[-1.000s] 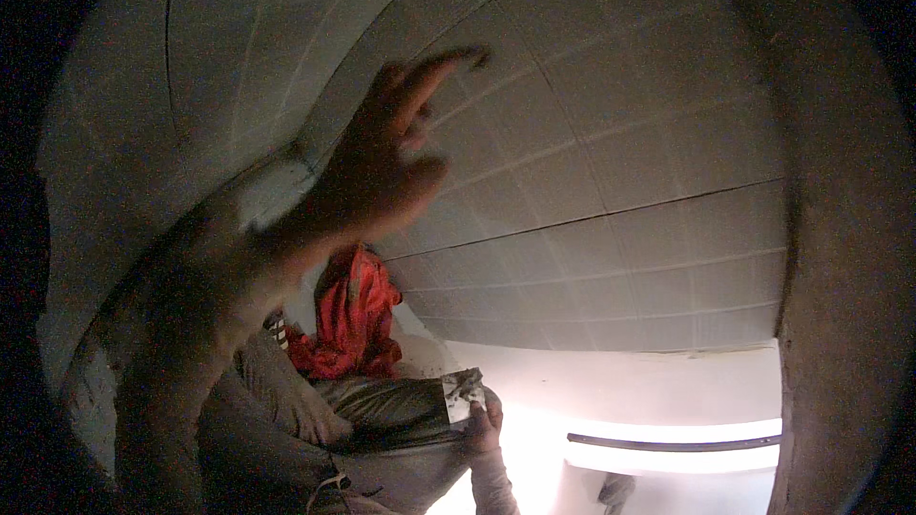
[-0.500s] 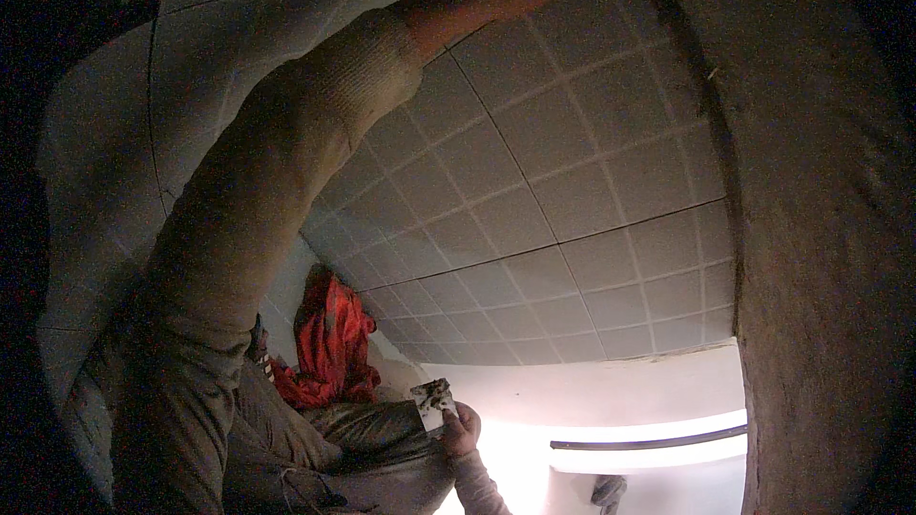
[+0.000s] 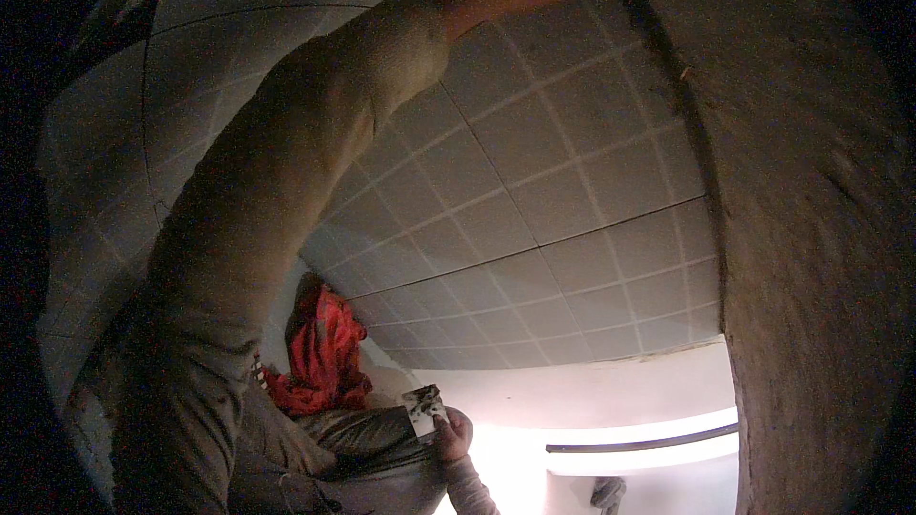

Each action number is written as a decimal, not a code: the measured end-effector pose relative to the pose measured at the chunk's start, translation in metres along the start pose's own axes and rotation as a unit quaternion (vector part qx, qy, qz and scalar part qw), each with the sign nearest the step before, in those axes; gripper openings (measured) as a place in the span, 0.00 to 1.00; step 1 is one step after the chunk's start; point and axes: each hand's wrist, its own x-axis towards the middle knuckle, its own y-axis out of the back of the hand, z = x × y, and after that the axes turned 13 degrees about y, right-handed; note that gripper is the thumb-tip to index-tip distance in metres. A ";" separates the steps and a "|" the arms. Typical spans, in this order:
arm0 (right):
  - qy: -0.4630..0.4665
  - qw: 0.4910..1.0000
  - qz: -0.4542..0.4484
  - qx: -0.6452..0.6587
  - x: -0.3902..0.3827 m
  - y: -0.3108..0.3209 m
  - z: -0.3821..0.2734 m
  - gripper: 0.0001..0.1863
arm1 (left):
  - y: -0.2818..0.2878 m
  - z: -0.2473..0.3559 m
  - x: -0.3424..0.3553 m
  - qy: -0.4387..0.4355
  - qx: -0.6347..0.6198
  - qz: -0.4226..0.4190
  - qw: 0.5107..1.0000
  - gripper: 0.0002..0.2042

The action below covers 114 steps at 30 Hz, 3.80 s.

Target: The person applies mortar to tiles and places them on a wall, pressing them into position and scraping away excess mortar.

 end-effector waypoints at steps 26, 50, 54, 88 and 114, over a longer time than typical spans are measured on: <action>0.048 0.998 -0.027 -0.013 0.001 -0.011 -0.003 0.18 | -0.006 -0.005 0.000 0.024 -0.030 -0.043 0.998 0.35; 0.062 0.998 -0.013 0.003 0.002 0.002 0.012 0.15 | -0.031 0.043 -0.041 0.032 0.103 -0.160 0.981 0.21; 0.029 0.998 -0.015 0.049 0.005 -0.014 -0.011 0.15 | -0.025 0.040 -0.041 -0.006 0.164 -0.180 0.970 0.19; 0.030 0.999 -0.020 0.019 0.010 -0.092 -0.124 0.13 | 0.149 0.042 -0.361 0.243 0.125 -0.370 0.888 0.31; 0.056 0.997 -0.054 0.028 0.040 -0.087 -0.174 0.11 | 0.123 0.058 -0.387 0.182 0.135 -0.459 0.859 0.24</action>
